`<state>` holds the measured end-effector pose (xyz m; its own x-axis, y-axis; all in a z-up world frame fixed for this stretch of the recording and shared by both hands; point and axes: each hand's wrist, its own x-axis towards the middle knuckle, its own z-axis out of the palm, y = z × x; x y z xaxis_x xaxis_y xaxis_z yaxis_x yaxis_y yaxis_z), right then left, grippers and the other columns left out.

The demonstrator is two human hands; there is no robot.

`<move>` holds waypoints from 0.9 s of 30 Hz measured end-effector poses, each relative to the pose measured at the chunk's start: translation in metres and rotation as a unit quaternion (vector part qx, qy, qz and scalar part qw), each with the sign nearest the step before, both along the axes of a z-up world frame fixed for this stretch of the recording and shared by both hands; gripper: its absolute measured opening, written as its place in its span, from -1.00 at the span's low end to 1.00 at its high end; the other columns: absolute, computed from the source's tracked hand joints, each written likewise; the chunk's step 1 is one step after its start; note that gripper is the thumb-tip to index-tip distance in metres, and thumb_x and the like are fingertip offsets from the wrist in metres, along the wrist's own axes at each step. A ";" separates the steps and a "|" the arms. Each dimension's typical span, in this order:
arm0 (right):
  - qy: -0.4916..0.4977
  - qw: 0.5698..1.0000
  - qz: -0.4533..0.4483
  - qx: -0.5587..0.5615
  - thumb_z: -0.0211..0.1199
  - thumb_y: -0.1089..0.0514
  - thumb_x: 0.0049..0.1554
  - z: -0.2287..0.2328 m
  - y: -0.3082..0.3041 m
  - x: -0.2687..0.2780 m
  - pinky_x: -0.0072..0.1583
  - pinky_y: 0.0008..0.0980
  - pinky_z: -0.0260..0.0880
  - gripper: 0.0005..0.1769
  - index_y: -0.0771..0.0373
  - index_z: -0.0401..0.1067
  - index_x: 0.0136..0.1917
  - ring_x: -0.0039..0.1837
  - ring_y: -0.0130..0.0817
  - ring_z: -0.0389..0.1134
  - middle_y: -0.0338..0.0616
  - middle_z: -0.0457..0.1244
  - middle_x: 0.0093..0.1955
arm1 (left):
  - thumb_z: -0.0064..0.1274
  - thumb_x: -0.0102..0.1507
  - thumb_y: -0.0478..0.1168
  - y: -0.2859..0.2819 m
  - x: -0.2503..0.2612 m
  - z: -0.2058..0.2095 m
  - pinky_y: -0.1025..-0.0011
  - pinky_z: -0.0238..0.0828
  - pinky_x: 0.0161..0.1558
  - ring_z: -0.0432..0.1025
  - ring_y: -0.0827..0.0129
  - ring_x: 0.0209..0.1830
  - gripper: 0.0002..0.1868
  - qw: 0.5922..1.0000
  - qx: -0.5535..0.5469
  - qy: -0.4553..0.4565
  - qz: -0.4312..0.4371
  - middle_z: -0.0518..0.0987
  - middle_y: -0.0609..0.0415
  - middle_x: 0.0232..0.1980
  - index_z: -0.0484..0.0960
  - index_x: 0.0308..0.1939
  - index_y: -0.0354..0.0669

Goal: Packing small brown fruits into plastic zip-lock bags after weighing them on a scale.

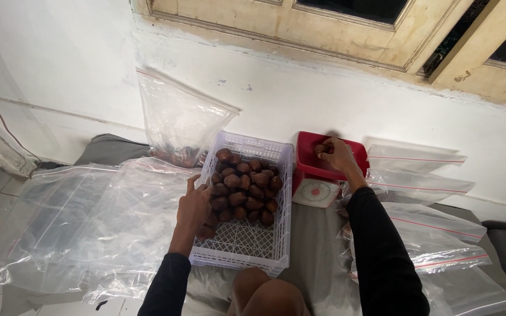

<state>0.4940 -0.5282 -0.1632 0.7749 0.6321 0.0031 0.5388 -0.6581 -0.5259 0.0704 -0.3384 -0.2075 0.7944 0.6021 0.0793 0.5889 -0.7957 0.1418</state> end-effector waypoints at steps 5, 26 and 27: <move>0.012 1.000 0.012 0.004 0.47 0.11 0.07 -0.012 0.010 0.002 0.34 0.02 0.39 -0.42 0.18 0.45 0.35 0.40 0.16 0.32 0.15 0.35 0.32 | -0.04 0.26 -0.35 -0.003 -0.002 0.009 0.08 0.69 -0.06 -0.02 0.11 0.62 -0.72 1.000 0.003 -0.005 0.000 0.61 0.22 0.08 0.60 -0.02 0.10; -0.038 0.999 -0.004 0.012 0.53 0.06 0.01 0.017 0.006 -0.044 0.32 0.03 0.37 -0.35 0.18 0.41 0.33 0.39 0.13 0.31 0.10 0.33 0.26 | 0.09 0.21 -0.42 0.008 0.000 -0.005 0.00 0.68 -0.09 -0.01 0.06 0.59 -0.69 0.999 -0.029 -0.032 -0.003 0.60 0.25 0.06 0.63 -0.05 0.09; -0.064 0.996 -0.014 0.056 0.47 0.02 0.10 0.031 0.005 -0.062 0.27 0.06 0.39 -0.48 0.22 0.43 0.27 0.33 0.14 0.34 0.13 0.34 0.19 | 0.11 0.19 -0.42 0.008 -0.001 -0.004 -0.02 0.68 -0.09 0.00 0.05 0.59 -0.67 0.999 -0.029 -0.038 -0.006 0.61 0.25 0.05 0.63 -0.05 0.09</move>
